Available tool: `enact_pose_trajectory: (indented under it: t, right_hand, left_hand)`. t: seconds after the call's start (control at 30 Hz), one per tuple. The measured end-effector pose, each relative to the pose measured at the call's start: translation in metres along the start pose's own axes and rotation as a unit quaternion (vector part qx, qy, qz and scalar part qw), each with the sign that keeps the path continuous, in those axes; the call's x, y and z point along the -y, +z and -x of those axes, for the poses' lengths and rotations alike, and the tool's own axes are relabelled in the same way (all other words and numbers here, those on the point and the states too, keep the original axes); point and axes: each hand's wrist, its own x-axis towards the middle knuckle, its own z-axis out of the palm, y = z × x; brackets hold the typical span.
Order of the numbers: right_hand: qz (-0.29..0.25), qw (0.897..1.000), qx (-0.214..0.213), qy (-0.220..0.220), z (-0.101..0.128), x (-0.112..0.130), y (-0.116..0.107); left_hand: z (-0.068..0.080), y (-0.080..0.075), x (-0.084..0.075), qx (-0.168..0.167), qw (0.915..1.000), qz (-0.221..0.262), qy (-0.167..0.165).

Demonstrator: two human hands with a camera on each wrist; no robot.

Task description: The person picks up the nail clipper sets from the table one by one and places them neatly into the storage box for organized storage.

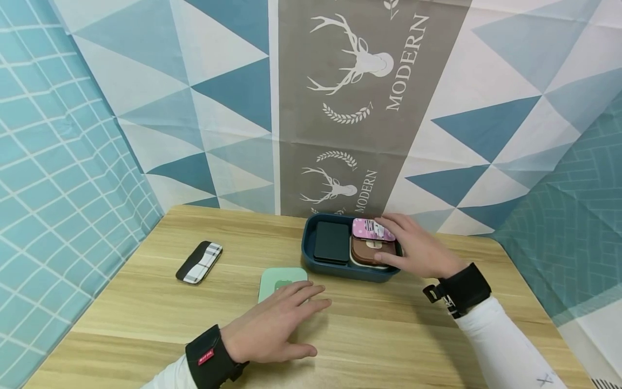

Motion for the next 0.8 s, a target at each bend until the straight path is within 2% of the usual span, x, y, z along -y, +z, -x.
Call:
enact_pose_trajectory:
  t: [0.4, 0.8]
  right_hand:
    - [0.012, 0.999, -0.032, -0.006, 0.031, 0.011, 0.006]
    - [0.018, 1.0, -0.022, 0.011, 0.055, 0.024, 0.017]
  left_hand:
    - [0.0, 0.0, 0.001, -0.004, 1.0, -0.003, -0.001]
    - [0.0, -0.001, 0.002, -0.012, 0.9999, -0.003, -0.002]
